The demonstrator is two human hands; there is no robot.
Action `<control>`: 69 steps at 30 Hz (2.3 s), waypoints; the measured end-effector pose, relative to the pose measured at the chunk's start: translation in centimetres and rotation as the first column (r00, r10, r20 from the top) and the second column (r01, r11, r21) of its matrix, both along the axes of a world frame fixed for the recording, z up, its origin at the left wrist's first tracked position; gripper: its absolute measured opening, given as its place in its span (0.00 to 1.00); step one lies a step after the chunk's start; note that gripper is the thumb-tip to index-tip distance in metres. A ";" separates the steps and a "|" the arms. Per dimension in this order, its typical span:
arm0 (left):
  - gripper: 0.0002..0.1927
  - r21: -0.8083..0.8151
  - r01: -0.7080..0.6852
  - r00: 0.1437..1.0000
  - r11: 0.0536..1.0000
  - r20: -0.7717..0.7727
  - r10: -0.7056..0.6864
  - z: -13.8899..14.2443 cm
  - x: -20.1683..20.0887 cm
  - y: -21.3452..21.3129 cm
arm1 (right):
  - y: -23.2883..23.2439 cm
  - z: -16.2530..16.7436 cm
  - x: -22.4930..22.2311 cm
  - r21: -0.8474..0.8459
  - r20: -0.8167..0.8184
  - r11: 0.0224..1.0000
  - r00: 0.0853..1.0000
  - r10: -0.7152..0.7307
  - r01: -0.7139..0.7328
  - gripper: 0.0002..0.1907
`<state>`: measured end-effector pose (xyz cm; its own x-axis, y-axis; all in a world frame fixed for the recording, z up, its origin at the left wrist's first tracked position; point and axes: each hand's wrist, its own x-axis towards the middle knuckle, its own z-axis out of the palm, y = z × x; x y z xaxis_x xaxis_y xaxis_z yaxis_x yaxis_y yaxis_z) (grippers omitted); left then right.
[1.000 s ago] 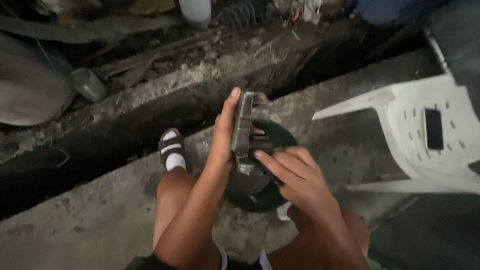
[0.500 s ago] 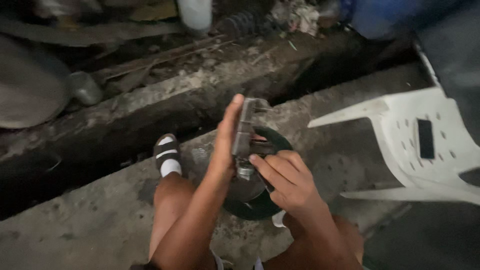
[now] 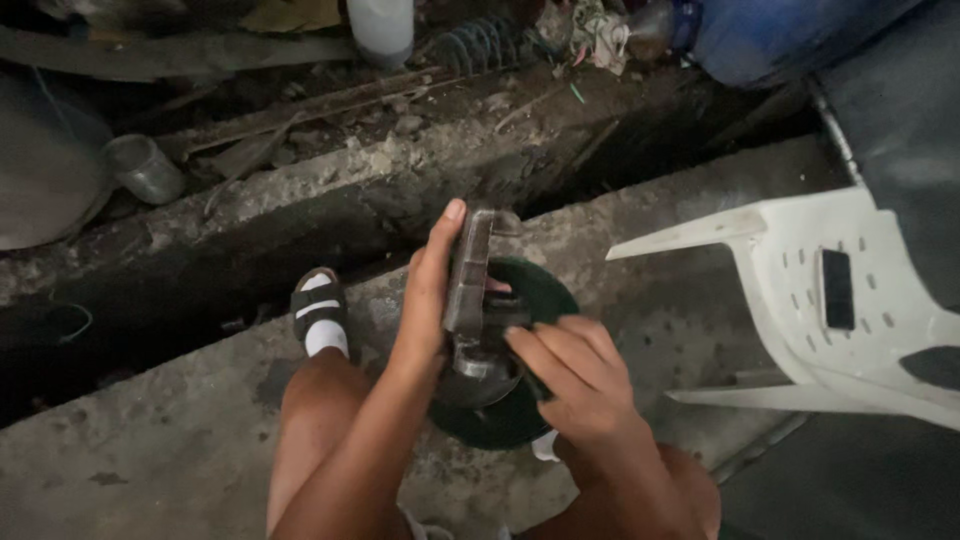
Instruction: The person sits on the ground and scrubs a metal mechanical component by hand over a green bucket of water, repeatedly turning the part and working different surfaces with a small brush, then rinses and rubs the part by hand.
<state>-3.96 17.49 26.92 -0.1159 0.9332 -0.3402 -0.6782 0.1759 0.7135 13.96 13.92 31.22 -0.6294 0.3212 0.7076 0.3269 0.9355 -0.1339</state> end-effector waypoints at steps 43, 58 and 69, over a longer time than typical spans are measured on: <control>0.30 -0.048 0.064 0.998 0.997 0.027 -0.063 -0.2 0.1 0.2 | -0.1 -0.1 -0.8 -0.282 0.113 0.946 0.985 -0.130 0.157 0.25; 0.29 0.020 0.108 0.970 0.994 0.216 -0.110 -2.0 1.2 0.8 | 0.4 0.5 1.7 -0.202 0.158 0.957 0.971 -0.178 0.208 0.20; 0.36 -0.042 0.328 0.834 0.944 0.482 -0.268 -4.1 4.3 0.6 | 4.0 -4.0 3.8 -0.881 -0.325 0.459 0.848 -0.418 -0.111 0.25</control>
<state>0.31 18.09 22.85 0.3602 0.8463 -0.3924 -0.8247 0.4855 0.2901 17.73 17.90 27.23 -0.2033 0.9653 0.1640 0.1039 0.1878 -0.9767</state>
